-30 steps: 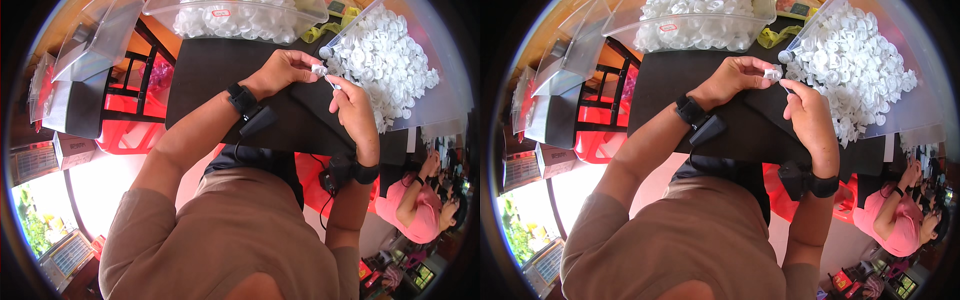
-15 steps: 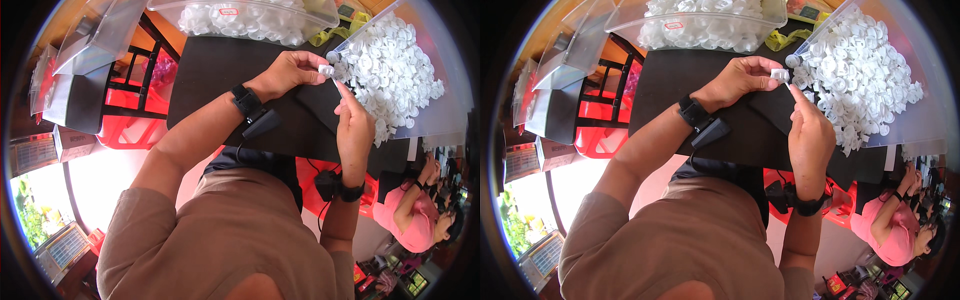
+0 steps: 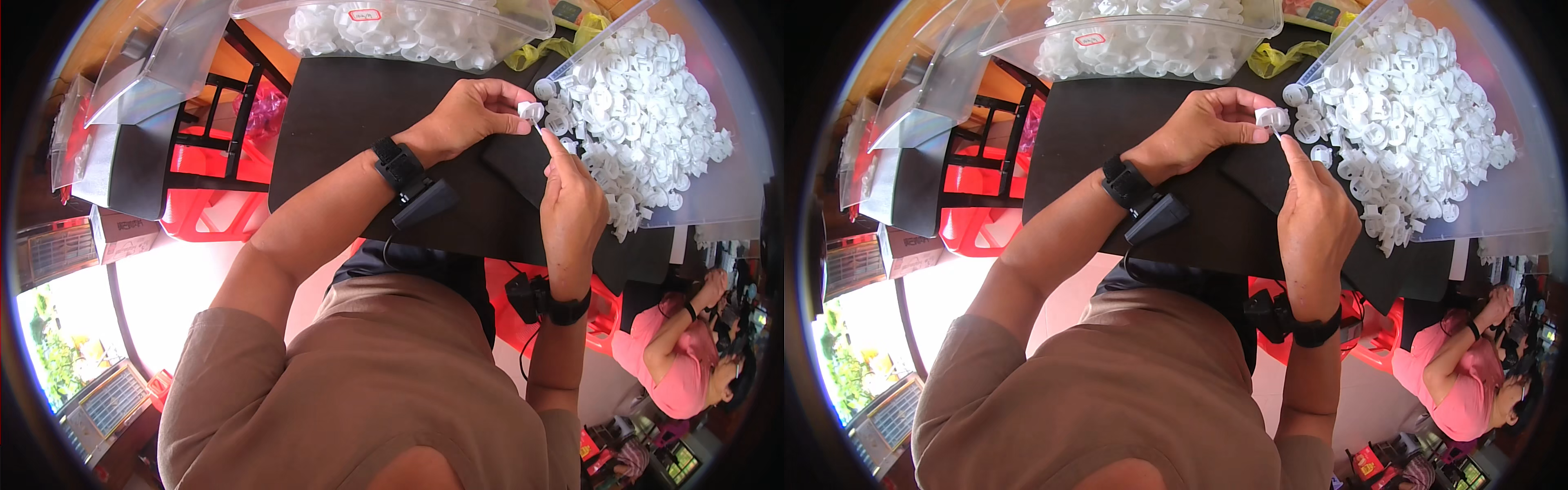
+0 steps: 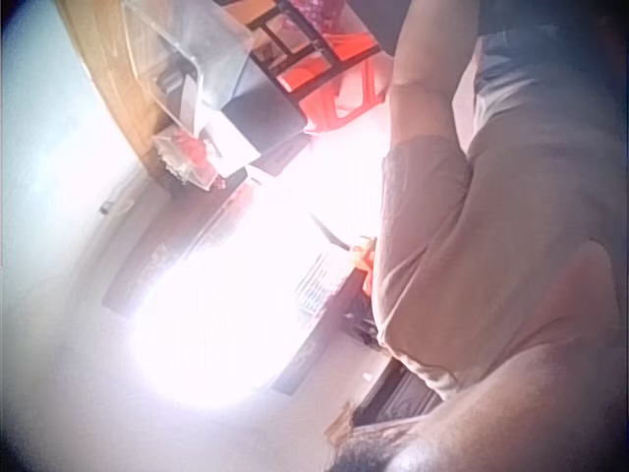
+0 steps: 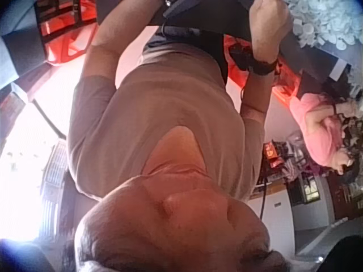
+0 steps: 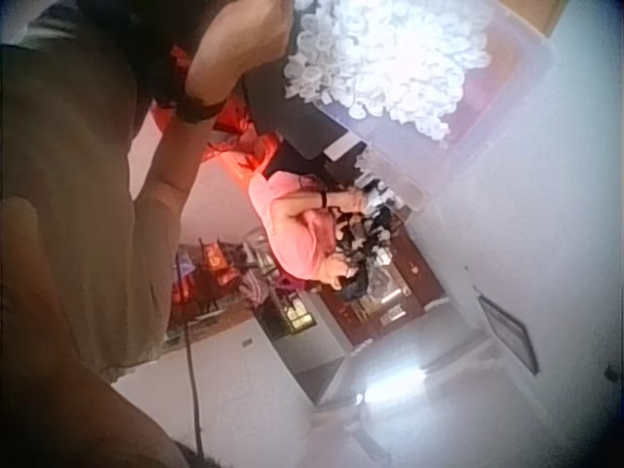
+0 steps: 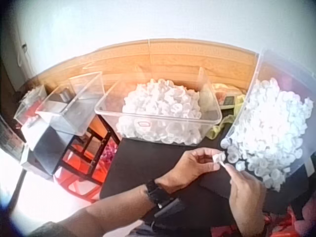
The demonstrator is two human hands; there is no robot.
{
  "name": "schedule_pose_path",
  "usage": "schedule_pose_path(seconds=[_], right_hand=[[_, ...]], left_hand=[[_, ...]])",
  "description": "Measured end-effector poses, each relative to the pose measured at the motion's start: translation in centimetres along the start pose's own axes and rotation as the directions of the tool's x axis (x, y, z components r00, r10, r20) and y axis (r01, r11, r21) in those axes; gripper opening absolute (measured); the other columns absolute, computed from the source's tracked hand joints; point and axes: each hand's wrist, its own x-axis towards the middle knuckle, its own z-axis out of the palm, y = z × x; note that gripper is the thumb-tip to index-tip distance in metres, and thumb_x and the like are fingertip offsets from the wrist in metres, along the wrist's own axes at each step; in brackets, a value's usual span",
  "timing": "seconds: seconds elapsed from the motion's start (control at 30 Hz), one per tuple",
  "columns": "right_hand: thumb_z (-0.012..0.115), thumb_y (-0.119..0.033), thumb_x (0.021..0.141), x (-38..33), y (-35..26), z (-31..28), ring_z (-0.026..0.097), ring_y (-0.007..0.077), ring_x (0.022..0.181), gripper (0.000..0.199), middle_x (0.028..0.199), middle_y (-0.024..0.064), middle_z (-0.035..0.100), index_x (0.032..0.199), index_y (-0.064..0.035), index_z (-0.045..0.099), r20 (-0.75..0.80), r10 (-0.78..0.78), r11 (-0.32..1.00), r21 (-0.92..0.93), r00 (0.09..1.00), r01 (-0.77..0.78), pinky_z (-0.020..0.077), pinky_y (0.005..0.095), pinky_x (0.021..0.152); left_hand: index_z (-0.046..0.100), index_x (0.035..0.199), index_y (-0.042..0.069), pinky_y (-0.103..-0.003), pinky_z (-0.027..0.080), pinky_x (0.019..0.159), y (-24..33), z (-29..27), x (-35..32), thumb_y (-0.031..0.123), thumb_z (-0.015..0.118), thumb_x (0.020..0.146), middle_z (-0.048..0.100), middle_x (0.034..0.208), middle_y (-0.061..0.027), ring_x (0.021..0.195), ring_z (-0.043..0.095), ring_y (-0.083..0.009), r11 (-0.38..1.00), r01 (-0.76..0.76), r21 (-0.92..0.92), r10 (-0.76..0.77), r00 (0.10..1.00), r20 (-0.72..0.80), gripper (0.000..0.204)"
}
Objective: Assembling small white plastic components by hand at a workstation.
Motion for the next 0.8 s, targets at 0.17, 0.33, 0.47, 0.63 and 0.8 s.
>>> schedule_pose_path(seconds=[0.17,0.33,0.47,0.63,0.8], right_hand=[[0.059,-0.001,0.085,0.03,-0.06,0.06,0.066,0.0298,0.077,0.039,0.089,0.0083,0.067,0.121,-0.0158,0.064,-0.008,-0.003,1.000,-0.017,1.000,0.003,0.0516,0.0412,0.065],[0.059,-0.001,0.085,0.14,-0.20,-0.05,0.066,0.0299,0.079,0.039,0.093,0.0086,0.068,0.121,-0.0151,0.064,0.023,0.007,1.000,-0.013,1.000,-0.006,0.0521,0.0405,0.066],[0.059,-0.001,0.085,0.13,-0.26,-0.26,0.067,0.0302,0.079,0.039,0.094,0.0089,0.069,0.121,-0.0147,0.064,0.021,0.009,1.000,-0.006,1.000,-0.009,0.0524,0.0402,0.066],[0.060,-0.001,0.085,0.32,-0.34,-0.21,0.067,0.0308,0.080,0.039,0.095,0.0090,0.069,0.121,-0.0144,0.064,0.032,0.018,1.000,0.003,0.999,-0.018,0.0526,0.0405,0.067],[0.059,-0.001,0.085,0.27,-0.30,-0.20,0.067,0.0310,0.080,0.038,0.095,0.0091,0.069,0.120,-0.0144,0.064,0.033,0.019,1.000,0.001,0.999,-0.019,0.0527,0.0406,0.067]], left_hand=[[0.063,0.113,-0.002,-0.027,0.053,0.090,0.11,0.10,-0.13,-0.003,0.072,0.081,0.068,0.105,-0.0085,0.097,0.065,-0.0136,1.000,-0.007,0.007,0.007,1.000,-0.001,0.033],[0.063,0.112,-0.002,-0.027,0.053,0.090,0.24,0.13,-0.22,-0.004,0.072,0.081,0.068,0.104,-0.0084,0.096,0.065,-0.0135,1.000,-0.007,0.012,0.008,1.000,-0.005,0.032],[0.064,0.112,-0.002,-0.027,0.053,0.090,0.19,0.23,-0.13,-0.004,0.072,0.082,0.068,0.104,-0.0080,0.096,0.065,-0.0133,1.000,-0.011,0.004,0.011,1.000,0.003,0.032],[0.063,0.113,-0.002,-0.027,0.053,0.090,0.37,0.15,-0.21,-0.004,0.071,0.082,0.068,0.104,-0.0079,0.096,0.064,-0.0130,1.000,0.001,0.016,-0.001,1.000,-0.006,0.032],[0.063,0.113,-0.002,-0.026,0.053,0.090,0.26,0.13,-0.16,-0.004,0.072,0.082,0.068,0.105,-0.0079,0.097,0.064,-0.0128,1.000,-0.006,0.007,0.006,1.000,0.001,0.033]])
